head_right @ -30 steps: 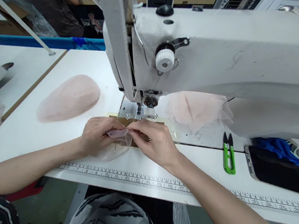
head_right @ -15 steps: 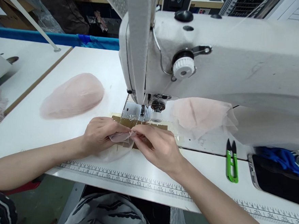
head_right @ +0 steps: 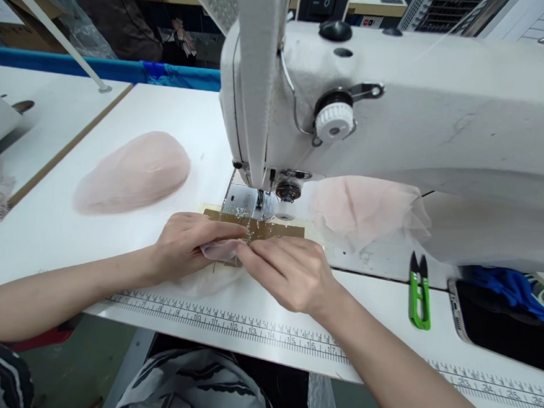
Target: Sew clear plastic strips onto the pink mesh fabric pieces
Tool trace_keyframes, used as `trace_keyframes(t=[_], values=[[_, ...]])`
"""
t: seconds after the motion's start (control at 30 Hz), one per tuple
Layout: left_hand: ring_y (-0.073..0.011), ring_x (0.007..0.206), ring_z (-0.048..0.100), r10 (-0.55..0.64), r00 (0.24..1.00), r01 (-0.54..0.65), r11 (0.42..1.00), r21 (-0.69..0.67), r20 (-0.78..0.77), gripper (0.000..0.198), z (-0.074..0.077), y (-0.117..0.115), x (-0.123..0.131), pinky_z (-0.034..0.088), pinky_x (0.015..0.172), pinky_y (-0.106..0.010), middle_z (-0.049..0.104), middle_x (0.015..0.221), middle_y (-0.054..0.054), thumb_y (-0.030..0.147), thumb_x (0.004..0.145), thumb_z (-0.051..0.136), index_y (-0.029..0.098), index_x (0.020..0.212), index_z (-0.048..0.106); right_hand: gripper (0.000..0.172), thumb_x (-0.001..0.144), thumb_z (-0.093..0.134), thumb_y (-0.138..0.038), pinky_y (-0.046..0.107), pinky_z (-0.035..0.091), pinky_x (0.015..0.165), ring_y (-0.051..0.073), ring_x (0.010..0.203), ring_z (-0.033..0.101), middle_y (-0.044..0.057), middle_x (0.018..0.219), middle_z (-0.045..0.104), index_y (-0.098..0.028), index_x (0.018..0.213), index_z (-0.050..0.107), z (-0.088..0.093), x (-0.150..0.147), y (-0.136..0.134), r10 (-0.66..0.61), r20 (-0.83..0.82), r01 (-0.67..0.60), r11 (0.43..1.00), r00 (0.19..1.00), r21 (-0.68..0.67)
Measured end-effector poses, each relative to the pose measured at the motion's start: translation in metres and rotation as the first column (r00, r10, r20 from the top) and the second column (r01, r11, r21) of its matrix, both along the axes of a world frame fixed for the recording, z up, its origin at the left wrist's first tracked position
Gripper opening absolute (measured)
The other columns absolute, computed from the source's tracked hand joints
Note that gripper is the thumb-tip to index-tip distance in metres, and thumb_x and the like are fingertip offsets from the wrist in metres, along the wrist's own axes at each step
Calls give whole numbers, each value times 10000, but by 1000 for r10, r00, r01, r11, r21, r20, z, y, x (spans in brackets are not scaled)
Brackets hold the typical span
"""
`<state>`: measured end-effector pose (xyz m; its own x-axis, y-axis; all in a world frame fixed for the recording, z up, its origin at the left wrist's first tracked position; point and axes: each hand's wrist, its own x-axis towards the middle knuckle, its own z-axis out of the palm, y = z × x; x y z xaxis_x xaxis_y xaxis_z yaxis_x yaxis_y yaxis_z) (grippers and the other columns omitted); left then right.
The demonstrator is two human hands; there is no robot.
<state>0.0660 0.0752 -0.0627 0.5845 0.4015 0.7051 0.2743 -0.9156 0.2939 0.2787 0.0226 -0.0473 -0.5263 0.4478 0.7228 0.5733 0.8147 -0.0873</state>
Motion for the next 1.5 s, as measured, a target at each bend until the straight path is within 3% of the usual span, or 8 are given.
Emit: trace_keyframes(t=[0.13,0.3,0.5,0.63,0.73,1.0,1.27,1.5], values=[[-67,541,636,-50,999,50,985,-165,6,66,11,-5,0,498,519,-181,726,670,44,249,911,654,192,897,683,222,905,598,-120,240,589,549,147,672,723,-11,816,772,-289,984,718,6,6,-3,36,82,-34,999,996,-15],[-85,536,637,-129,978,3,799,-602,-166,63,22,-10,-2,461,475,-189,737,695,41,267,872,697,228,833,728,125,897,634,-176,258,536,503,127,559,673,-31,707,748,-279,900,705,0,2,-5,-36,-41,26,973,999,-230],[-115,443,528,145,933,-228,946,-229,-330,85,2,-3,3,284,428,-245,619,521,61,301,833,701,228,798,677,136,921,578,-190,251,496,542,111,568,628,-13,700,721,-205,864,700,-10,-9,4,-217,-148,103,831,965,-547],[-209,788,667,258,898,-310,945,-99,-357,423,2,-3,6,476,685,-350,731,903,-45,315,799,748,164,1156,579,124,885,598,-181,256,455,555,120,563,599,-23,645,677,-200,840,712,-15,-8,13,-363,-77,251,767,929,-591],[-299,1126,592,306,896,-286,952,109,-320,433,6,-5,6,435,938,-467,663,1211,-132,308,830,722,151,1201,562,118,868,610,-203,261,420,557,117,533,558,-35,604,641,-216,816,716,-17,-8,17,-430,15,358,732,903,-580],[-202,1105,611,249,874,-96,931,353,-418,234,6,-14,3,380,940,-399,719,1190,-6,101,955,548,196,1144,649,154,878,623,-251,330,450,709,111,470,499,-54,517,560,-218,754,708,-21,-7,25,-508,23,420,686,861,-594],[-215,1134,601,201,857,-93,966,241,-474,266,7,-1,5,340,912,-420,716,1207,-11,205,994,512,204,1228,639,298,878,511,-121,282,360,585,122,582,576,-11,685,689,-214,1015,759,-17,3,14,-412,171,442,871,895,-214],[-213,1185,585,281,810,-118,938,326,-515,285,9,0,4,354,900,-421,684,1270,-4,232,1016,475,222,1264,615,307,857,514,-87,315,315,597,146,691,623,8,775,727,-157,1040,749,-14,5,10,-387,337,434,898,858,-73]])
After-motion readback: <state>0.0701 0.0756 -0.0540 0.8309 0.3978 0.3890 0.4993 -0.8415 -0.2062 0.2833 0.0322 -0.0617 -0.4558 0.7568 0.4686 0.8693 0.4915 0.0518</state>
